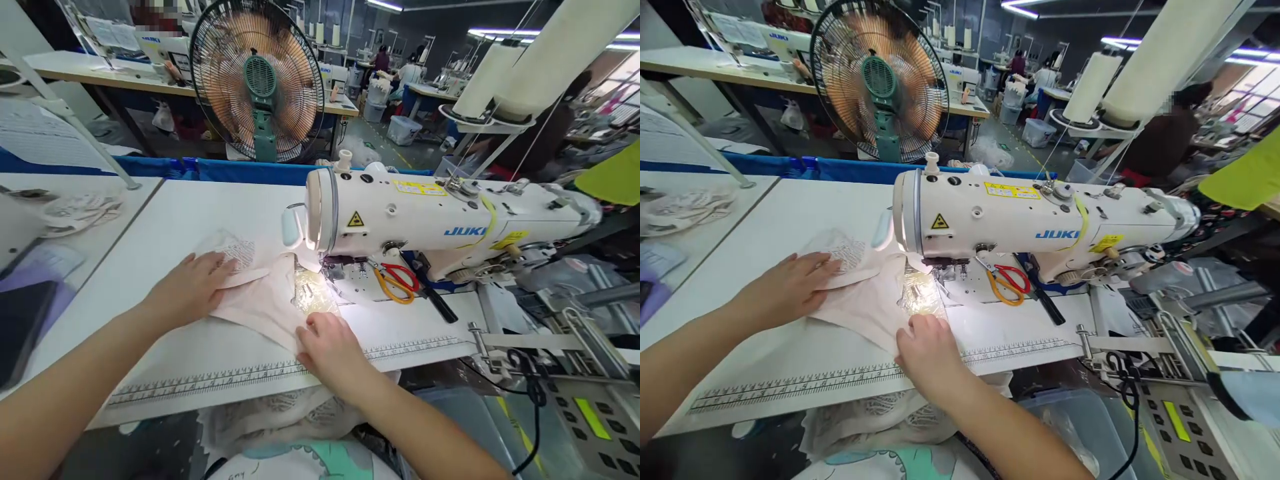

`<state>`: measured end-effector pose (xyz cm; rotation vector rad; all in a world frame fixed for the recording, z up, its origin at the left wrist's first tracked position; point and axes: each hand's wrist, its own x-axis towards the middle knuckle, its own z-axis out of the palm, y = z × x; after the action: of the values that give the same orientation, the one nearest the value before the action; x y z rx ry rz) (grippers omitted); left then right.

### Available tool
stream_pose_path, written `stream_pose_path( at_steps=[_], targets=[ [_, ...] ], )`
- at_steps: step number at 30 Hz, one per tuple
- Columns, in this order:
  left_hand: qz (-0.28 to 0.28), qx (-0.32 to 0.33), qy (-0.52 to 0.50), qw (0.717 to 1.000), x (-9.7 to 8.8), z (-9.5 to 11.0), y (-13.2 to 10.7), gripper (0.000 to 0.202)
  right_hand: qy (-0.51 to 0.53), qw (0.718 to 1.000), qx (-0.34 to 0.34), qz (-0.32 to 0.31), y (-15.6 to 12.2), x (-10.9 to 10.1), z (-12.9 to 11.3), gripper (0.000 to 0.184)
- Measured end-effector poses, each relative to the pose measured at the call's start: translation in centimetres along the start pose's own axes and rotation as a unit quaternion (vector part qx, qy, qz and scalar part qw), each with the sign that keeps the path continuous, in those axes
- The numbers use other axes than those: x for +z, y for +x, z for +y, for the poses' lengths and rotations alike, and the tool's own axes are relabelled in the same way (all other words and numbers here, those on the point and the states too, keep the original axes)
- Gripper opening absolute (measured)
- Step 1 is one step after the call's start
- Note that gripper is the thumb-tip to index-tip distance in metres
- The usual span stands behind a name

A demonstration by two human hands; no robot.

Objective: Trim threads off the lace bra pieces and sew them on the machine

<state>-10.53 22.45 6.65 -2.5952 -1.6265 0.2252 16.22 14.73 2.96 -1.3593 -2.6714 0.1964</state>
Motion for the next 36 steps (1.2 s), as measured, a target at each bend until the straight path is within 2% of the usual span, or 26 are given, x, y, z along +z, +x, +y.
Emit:
stream_pose_path(
  at_steps=[3,6,9,10,11,13,15,16,17,18,19,21,22,23,25,27,29,31,33,35,36],
  targets=[
    [-0.044,-0.037,-0.007,0.998,-0.3,-1.8,-1.8,0.048,-0.004,0.999,-0.019,-0.046,0.5,-0.1,-1.1,0.011],
    [-0.064,-0.064,-0.033,0.995,-0.9,-2.7,-2.9,0.045,-0.002,0.997,-0.009,-0.076,1.5,-0.2,-2.2,0.016],
    [-0.069,-0.118,-0.138,0.981,-2.8,-3.1,-4.0,0.044,0.003,0.994,0.01,-0.106,2.1,-1.1,-2.2,0.017],
    [-0.079,-0.144,-0.211,0.964,-3.6,-3.2,-4.3,0.047,0.009,0.993,0.009,-0.119,1.9,-1.7,-1.8,0.017],
    [-0.094,-0.174,-0.299,0.934,-4.4,-3.3,-4.5,0.049,0.016,0.991,0.003,-0.132,1.6,-2.4,-1.2,0.016],
    [-0.129,-0.221,-0.473,0.843,-5.7,-3.2,-4.6,0.058,0.063,0.985,-0.015,-0.158,0.6,-4.1,0.3,0.01],
    [-0.164,-0.231,-0.578,0.765,-6.3,-3.0,-4.2,0.065,0.167,0.969,-0.011,-0.182,-0.5,-5.7,2.0,0.006],
    [-0.184,-0.229,-0.601,0.743,-6.3,-2.8,-3.8,0.066,0.222,0.956,0.004,-0.191,-0.9,-6.3,2.8,0.009],
    [-0.2,-0.231,-0.599,0.74,-6.2,-2.7,-3.3,0.063,0.267,0.943,0.023,-0.196,-1.2,-6.7,3.4,0.011],
    [-0.21,-0.236,-0.568,0.76,-6.0,-2.6,-2.8,0.058,0.295,0.933,0.042,-0.199,-1.2,-6.8,3.9,0.012],
    [-0.21,-0.243,-0.501,0.804,-5.7,-2.6,-2.2,0.051,0.304,0.93,0.059,-0.199,-1.0,-6.7,4.2,0.013],
    [-0.178,-0.24,-0.295,0.907,-5.3,-2.8,-0.8,0.042,0.286,0.937,0.092,-0.179,-0.1,-5.8,4.2,0.015],
    [-0.155,-0.228,-0.191,0.942,-5.3,-2.8,0.0,0.041,0.268,0.943,0.113,-0.162,0.5,-5.2,4.1,0.016],
    [-0.134,-0.214,-0.107,0.962,-5.4,-2.7,0.9,0.039,0.245,0.949,0.136,-0.141,1.2,-4.7,3.8,0.017],
    [-0.11,-0.195,-0.024,0.974,-5.9,-1.9,2.7,0.034,0.189,0.961,0.182,-0.09,2.4,-4.0,3.2,0.019],
    [-0.09,-0.16,-0.009,0.983,-6.2,0.2,4.4,0.031,0.138,0.967,0.208,-0.044,3.0,-3.7,2.4,0.021],
    [-0.084,-0.093,-0.031,0.992,-5.8,3.0,5.9,0.029,0.107,0.973,0.206,-0.015,2.6,-3.5,1.2,0.02],
    [-0.076,-0.042,-0.061,0.994,-4.6,5.9,7.3,0.027,0.083,0.987,0.139,-0.008,1.7,-3.1,-0.3,0.019],
    [-0.061,-0.024,-0.088,0.994,-3.0,8.1,8.8,0.028,0.058,0.998,0.021,-0.016,0.5,-2.0,-2.1,0.015],
    [-0.052,-0.034,-0.111,0.992,-1.4,9.1,10.4,0.03,0.049,0.998,-0.043,-0.016,-0.2,-0.5,-3.6,0.005],
    [-0.05,-0.048,-0.12,0.99,-0.7,9.2,11.3,0.031,0.041,0.998,-0.055,-0.001,-0.4,0.3,-4.2,0.009]
  ],
)
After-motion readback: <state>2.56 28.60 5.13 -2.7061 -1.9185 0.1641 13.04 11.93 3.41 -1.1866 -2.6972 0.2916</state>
